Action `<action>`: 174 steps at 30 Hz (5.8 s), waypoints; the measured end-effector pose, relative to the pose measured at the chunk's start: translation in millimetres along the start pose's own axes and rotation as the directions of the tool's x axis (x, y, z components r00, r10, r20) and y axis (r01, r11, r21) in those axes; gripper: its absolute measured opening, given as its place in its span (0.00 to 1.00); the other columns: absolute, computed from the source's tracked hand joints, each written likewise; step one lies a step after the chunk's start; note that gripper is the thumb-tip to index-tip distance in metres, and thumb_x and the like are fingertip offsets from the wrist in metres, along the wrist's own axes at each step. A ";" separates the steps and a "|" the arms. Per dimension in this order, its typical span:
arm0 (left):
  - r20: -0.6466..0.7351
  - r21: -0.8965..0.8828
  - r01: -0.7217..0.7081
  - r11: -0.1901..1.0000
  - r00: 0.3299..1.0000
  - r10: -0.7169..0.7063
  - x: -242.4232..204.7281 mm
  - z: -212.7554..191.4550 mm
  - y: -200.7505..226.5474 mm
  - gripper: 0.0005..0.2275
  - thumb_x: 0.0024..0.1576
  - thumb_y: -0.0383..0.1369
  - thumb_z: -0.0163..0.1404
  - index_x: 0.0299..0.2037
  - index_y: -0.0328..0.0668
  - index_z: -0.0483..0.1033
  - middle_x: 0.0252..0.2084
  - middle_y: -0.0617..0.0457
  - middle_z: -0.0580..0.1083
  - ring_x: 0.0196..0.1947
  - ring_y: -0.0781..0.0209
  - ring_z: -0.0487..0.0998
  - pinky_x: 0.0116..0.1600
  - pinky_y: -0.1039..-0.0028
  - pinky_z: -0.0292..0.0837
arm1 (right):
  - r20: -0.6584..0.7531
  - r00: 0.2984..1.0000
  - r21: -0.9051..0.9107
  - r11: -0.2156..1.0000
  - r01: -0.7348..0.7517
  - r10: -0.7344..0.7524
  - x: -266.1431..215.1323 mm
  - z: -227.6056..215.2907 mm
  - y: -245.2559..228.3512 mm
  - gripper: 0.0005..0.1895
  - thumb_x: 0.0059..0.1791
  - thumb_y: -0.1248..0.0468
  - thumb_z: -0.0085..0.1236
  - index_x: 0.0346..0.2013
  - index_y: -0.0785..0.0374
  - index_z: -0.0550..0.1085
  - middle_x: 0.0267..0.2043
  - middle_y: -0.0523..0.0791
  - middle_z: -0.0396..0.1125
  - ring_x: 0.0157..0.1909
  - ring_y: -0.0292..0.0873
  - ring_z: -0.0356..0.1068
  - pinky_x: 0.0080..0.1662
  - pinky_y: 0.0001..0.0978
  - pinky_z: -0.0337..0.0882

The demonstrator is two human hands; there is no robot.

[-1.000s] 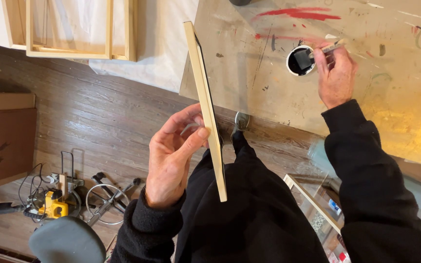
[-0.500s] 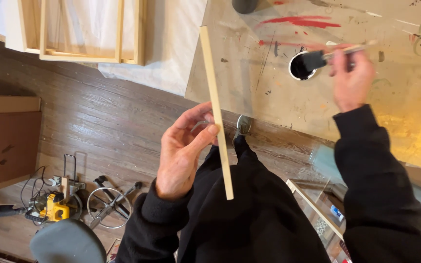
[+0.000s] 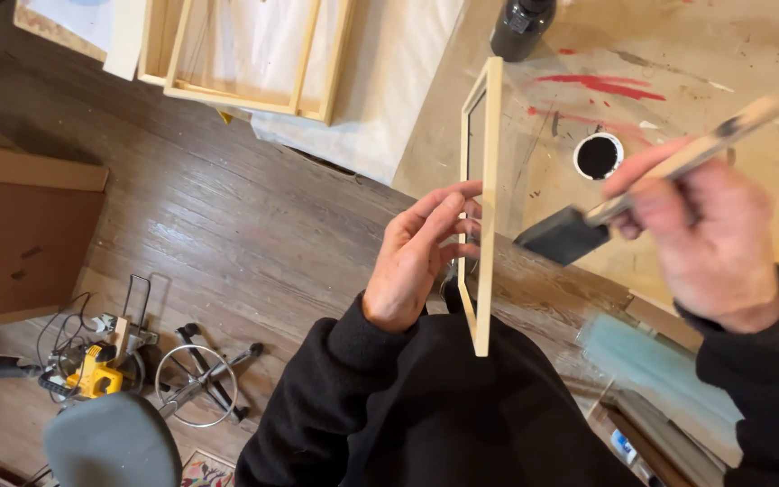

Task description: Painting a wooden art frame with black paint using a foam brush.

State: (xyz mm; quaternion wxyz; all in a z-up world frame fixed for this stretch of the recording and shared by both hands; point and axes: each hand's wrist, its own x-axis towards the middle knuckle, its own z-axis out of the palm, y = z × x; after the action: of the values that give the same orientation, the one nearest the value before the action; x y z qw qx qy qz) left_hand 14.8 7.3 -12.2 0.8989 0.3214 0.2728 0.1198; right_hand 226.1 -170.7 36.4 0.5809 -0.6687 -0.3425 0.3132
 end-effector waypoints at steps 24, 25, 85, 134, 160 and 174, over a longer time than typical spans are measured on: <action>0.044 -0.094 0.071 0.993 0.997 -0.067 -23.5 -13.4 18.3 0.24 0.71 0.45 0.38 0.63 0.28 0.70 0.50 0.51 0.74 0.48 0.63 0.74 0.54 0.69 0.73 | 0.311 0.949 -0.464 0.861 0.206 -0.059 84.3 59.5 -50.8 0.16 0.57 0.55 0.50 0.47 0.67 0.74 0.33 0.45 0.71 0.32 0.36 0.72 0.35 0.28 0.72; 0.054 -0.092 0.066 0.994 0.997 -0.061 -24.8 -12.6 20.3 0.24 0.71 0.45 0.38 0.63 0.28 0.70 0.50 0.51 0.73 0.48 0.63 0.74 0.54 0.70 0.73 | 0.321 0.941 -0.446 0.860 0.247 -0.104 88.7 59.1 -51.7 0.17 0.58 0.55 0.49 0.47 0.68 0.73 0.34 0.45 0.71 0.33 0.36 0.73 0.36 0.27 0.73; 0.094 -0.076 0.062 0.995 0.994 -0.055 -33.7 -26.4 49.2 0.27 0.71 0.48 0.35 0.64 0.27 0.70 0.50 0.51 0.73 0.48 0.62 0.74 0.53 0.68 0.74 | 0.124 0.983 -0.387 0.905 0.176 -0.138 154.3 32.3 -17.1 0.15 0.71 0.62 0.45 0.49 0.70 0.74 0.40 0.46 0.71 0.39 0.34 0.69 0.44 0.22 0.69; 0.097 -0.138 -0.002 0.990 0.995 0.016 -21.8 -21.0 54.2 0.27 0.70 0.50 0.35 0.65 0.31 0.68 0.53 0.50 0.70 0.53 0.60 0.71 0.57 0.65 0.72 | 0.708 0.512 -0.403 0.318 0.858 -0.486 40.0 61.0 -55.4 0.20 0.44 0.58 0.69 0.46 0.64 0.77 0.42 0.45 0.72 0.33 0.38 0.71 0.33 0.32 0.71; 0.101 -0.145 0.011 0.989 0.995 0.004 -17.4 -17.3 60.7 0.28 0.69 0.52 0.36 0.67 0.35 0.68 0.53 0.53 0.69 0.54 0.61 0.71 0.57 0.66 0.71 | 0.719 0.526 -0.314 0.464 0.829 -0.454 15.9 53.7 -69.0 0.22 0.46 0.59 0.70 0.52 0.64 0.76 0.44 0.46 0.71 0.37 0.40 0.72 0.36 0.32 0.70; 0.095 -0.160 0.008 0.987 0.995 0.008 -16.4 -14.5 65.3 0.27 0.69 0.51 0.36 0.67 0.36 0.68 0.53 0.55 0.69 0.54 0.62 0.70 0.58 0.66 0.71 | 0.771 0.472 -0.301 0.410 0.861 -0.427 6.8 53.9 -83.4 0.22 0.46 0.58 0.68 0.51 0.66 0.76 0.43 0.46 0.71 0.35 0.40 0.71 0.36 0.34 0.71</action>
State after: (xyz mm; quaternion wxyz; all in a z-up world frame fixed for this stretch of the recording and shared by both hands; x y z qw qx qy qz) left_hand -9.5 58.3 27.2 0.9338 0.2535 0.2191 0.1259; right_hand 178.1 -127.2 112.0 0.2413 -0.4911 -0.8322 0.0891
